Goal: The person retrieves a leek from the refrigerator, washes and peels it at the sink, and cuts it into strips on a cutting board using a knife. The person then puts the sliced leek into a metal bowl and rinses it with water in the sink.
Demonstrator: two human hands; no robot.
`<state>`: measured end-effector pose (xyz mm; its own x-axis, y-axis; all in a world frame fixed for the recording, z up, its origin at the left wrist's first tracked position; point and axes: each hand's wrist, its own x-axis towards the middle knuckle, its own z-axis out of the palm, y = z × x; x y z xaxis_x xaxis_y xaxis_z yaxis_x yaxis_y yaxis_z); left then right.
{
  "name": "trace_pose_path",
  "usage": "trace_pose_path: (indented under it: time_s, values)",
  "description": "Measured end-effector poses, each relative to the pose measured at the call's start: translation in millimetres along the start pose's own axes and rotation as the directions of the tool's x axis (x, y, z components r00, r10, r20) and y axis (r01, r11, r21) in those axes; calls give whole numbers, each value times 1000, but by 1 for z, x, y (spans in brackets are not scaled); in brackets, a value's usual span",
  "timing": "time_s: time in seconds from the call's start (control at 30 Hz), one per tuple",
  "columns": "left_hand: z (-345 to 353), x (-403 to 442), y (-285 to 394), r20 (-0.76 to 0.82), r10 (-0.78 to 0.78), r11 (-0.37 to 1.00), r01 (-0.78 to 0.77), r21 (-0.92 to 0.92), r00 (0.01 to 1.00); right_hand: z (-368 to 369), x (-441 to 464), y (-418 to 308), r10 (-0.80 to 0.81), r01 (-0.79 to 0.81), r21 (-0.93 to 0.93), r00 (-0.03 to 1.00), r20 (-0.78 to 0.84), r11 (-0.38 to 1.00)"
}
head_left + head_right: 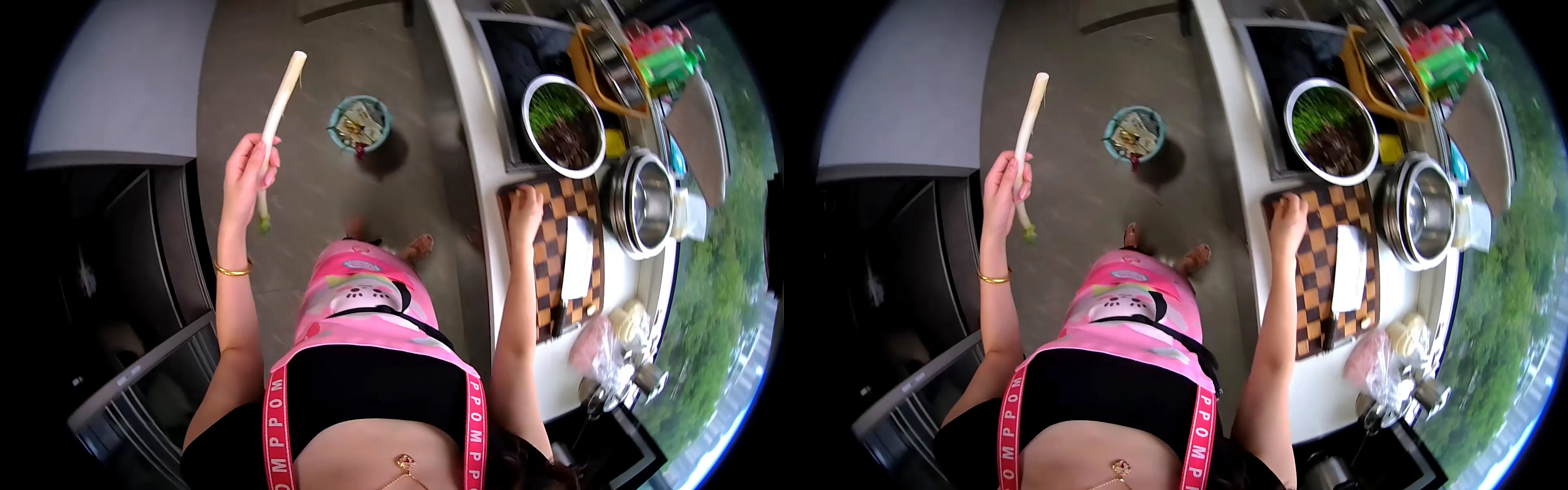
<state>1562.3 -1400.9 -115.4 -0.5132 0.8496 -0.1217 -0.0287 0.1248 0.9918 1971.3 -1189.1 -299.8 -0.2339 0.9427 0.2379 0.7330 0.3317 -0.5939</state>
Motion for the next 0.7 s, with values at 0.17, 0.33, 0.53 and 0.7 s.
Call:
trace_pose_path:
  time_s: [0.17, 0.33, 0.53, 0.7]
  values:
    - [-59, 16, 2, -159, 96, 911, -151, -385, 983, 75, 16, -112, -102, 41, 308, 977, 185, 950]
    - [-134, 62, -4, -127, 128, 677, -180, -714, 984, 189, 42, -220, -285, 225, 209, 903, 322, 952]
    - [-208, 132, 6, 18, 158, 365, -41, -930, 987, 247, 38, -273, -119, 187, -137, 910, 398, 973]
    - [-231, 174, -5, 100, 111, 190, 78, -979, 989, 192, -12, -244, 133, -40, -302, 947, 293, 952]
